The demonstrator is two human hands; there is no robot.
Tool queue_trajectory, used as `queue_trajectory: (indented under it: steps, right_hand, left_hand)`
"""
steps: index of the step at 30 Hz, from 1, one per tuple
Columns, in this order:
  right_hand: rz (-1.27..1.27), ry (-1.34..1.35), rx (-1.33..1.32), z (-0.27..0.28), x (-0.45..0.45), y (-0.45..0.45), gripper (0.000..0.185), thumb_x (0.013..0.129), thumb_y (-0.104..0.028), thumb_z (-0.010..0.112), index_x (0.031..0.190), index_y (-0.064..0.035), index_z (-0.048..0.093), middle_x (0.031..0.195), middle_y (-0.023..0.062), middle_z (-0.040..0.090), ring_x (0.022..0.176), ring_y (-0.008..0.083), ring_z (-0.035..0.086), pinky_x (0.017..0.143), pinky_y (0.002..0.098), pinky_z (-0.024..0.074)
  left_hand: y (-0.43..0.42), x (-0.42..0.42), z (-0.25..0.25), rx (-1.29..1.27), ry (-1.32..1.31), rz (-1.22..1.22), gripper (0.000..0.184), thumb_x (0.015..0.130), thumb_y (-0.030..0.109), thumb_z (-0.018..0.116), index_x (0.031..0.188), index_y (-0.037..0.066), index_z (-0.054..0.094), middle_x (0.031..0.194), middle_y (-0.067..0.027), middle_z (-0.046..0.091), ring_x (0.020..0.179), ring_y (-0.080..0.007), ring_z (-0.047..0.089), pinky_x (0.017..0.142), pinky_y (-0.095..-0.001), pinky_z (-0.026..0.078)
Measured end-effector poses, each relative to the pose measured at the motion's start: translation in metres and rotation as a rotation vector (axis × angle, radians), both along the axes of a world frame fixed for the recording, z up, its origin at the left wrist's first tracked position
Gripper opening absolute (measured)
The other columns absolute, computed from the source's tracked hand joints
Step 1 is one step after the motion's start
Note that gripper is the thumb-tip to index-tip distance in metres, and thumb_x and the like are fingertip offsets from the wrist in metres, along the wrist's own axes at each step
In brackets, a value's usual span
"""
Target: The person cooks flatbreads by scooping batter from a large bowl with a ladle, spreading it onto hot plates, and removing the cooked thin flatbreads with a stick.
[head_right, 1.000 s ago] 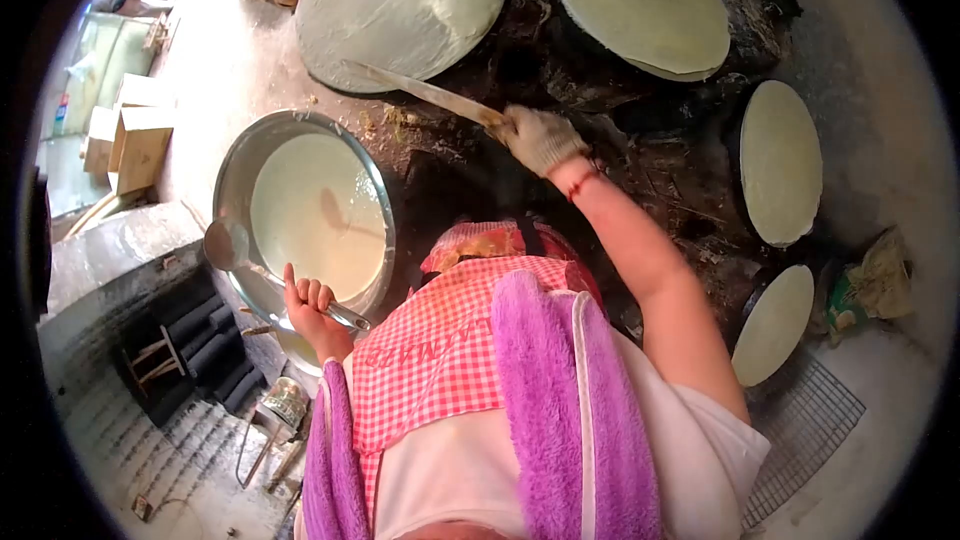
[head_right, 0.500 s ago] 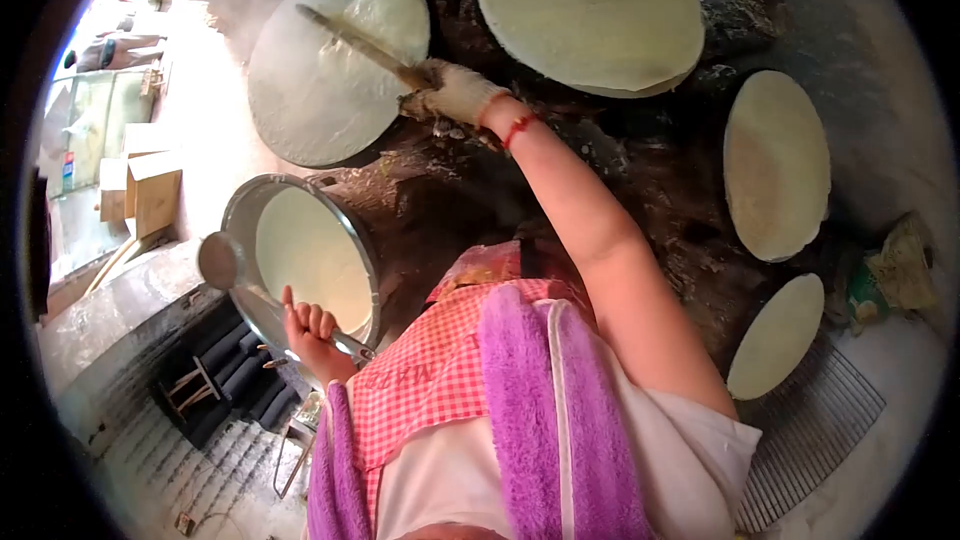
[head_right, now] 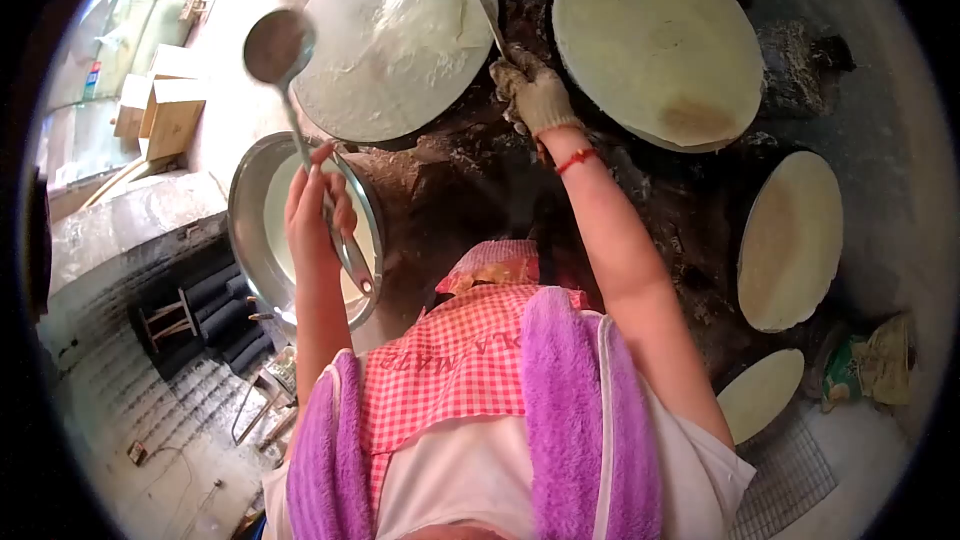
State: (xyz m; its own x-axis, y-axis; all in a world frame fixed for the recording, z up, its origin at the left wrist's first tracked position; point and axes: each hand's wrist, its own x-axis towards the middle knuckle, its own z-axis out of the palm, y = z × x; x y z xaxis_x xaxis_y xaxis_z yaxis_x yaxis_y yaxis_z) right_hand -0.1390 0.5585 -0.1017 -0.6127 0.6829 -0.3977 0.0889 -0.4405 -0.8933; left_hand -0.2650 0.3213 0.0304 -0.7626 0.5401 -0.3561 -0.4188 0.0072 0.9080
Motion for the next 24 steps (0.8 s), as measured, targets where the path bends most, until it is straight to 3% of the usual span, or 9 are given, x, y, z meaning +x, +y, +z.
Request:
queue_trajectory:
  steps: [3, 4, 7, 12, 17, 19, 21, 23, 24]
  right_hand:
    - [0.074, 0.154, 0.048, -0.036, -0.033, -0.014, 0.033, 0.092, -0.009, 0.053, 0.125, -0.0091, 0.057, 0.080, -0.0008, 0.061, 0.050, 0.0055, 0.047, 0.039, 0.0211, 0.0376]
    - [0.241, -0.100, 0.035, 0.026, -0.023, -0.023, 0.034, 0.092, -0.014, 0.057, 0.126, -0.0078, 0.055, 0.079, -0.0024, 0.061, 0.049, 0.0041, 0.046, 0.040, 0.0204, 0.0370]
    - [0.381, -0.089, -0.054, 0.030, -0.002, -0.032, 0.033, 0.091, -0.019, 0.062, 0.122, -0.0091, 0.059, 0.076, -0.0041, 0.060, 0.053, 0.0037, 0.047, 0.047, 0.0199, 0.0411]
    - [0.177, -0.023, 0.039, -0.025, 0.059, -0.033, 0.032, 0.091, -0.019, 0.061, 0.123, -0.0149, 0.058, 0.076, -0.0028, 0.062, 0.046, 0.0038, 0.046, 0.040, 0.0193, 0.0382]
    - [0.147, 0.249, -0.251, -0.039, 0.001, -0.093, 0.032, 0.089, -0.007, 0.061, 0.120, -0.0051, 0.057, 0.096, 0.0059, 0.068, 0.069, 0.0075, 0.059, 0.053, 0.0239, 0.0487]
    - [0.169, 0.272, -0.334, -0.039, -0.007, -0.088, 0.032, 0.089, -0.006, 0.061, 0.120, -0.0047, 0.057, 0.096, 0.0054, 0.067, 0.068, 0.0073, 0.058, 0.051, 0.0231, 0.0474]
    - [0.251, 0.080, -0.363, 0.028, 0.013, -0.088, 0.031, 0.089, -0.005, 0.059, 0.120, -0.0046, 0.058, 0.095, 0.0052, 0.067, 0.062, 0.0072, 0.057, 0.043, 0.0206, 0.0430]
    - [0.187, 0.350, -0.365, 0.002, 0.031, -0.077, 0.029, 0.089, -0.008, 0.060, 0.118, -0.0069, 0.058, 0.092, 0.0049, 0.067, 0.057, 0.0076, 0.057, 0.039, 0.0192, 0.0397]
    - [0.187, 0.453, -0.091, -0.066, 0.040, -0.056, 0.028, 0.089, -0.008, 0.061, 0.117, -0.0084, 0.058, 0.091, 0.0051, 0.067, 0.056, 0.0081, 0.057, 0.039, 0.0195, 0.0401]
  left_hand:
    - [0.024, -0.025, -0.004, -0.153, 0.062, -0.134, 0.033, 0.099, 0.015, 0.045, 0.126, -0.004, 0.046, 0.066, -0.0017, 0.046, 0.046, -0.0081, 0.040, 0.040, -0.0228, 0.034]
    - [0.029, -0.032, -0.006, -0.093, -0.015, -0.144, 0.033, 0.099, 0.016, 0.046, 0.125, -0.004, 0.046, 0.067, -0.0017, 0.046, 0.046, -0.0083, 0.041, 0.040, -0.0233, 0.033]
    - [0.028, -0.041, -0.007, 0.022, -0.167, -0.121, 0.033, 0.098, 0.016, 0.047, 0.124, -0.005, 0.047, 0.068, -0.0004, 0.045, 0.048, -0.0082, 0.040, 0.042, -0.0240, 0.032]
    - [0.009, 0.007, -0.018, 0.258, -0.422, 0.059, 0.024, 0.097, 0.012, 0.047, 0.118, 0.000, 0.046, 0.074, -0.0006, 0.042, 0.056, -0.0085, 0.037, 0.048, -0.0241, 0.033]
    - [0.033, 0.039, -0.030, 0.263, -0.560, 0.049, 0.016, 0.097, 0.009, 0.047, 0.106, -0.005, 0.047, 0.076, -0.0009, 0.043, 0.062, -0.0098, 0.041, 0.056, -0.0253, 0.042]
    - [0.035, 0.020, -0.039, 0.469, -0.880, 0.033, 0.017, 0.099, 0.010, 0.044, 0.105, -0.006, 0.046, 0.073, -0.0011, 0.043, 0.060, -0.0103, 0.042, 0.054, -0.0252, 0.043]
    - [0.026, -0.025, -0.027, 0.656, -1.361, 0.116, 0.038, 0.101, 0.012, 0.037, 0.131, -0.010, 0.034, 0.066, 0.0005, 0.039, 0.051, -0.0099, 0.041, 0.046, -0.0227, 0.040]
    - [-0.004, -0.040, -0.020, 1.035, -1.570, -0.012, 0.046, 0.102, 0.013, 0.034, 0.141, -0.006, 0.023, 0.065, 0.0007, 0.037, 0.050, -0.0092, 0.040, 0.043, -0.0235, 0.038]
    - [-0.022, -0.043, -0.027, 1.086, -1.533, -0.176, 0.045, 0.102, 0.013, 0.033, 0.143, -0.003, 0.024, 0.067, 0.0006, 0.037, 0.049, -0.0079, 0.036, 0.039, -0.0231, 0.034]
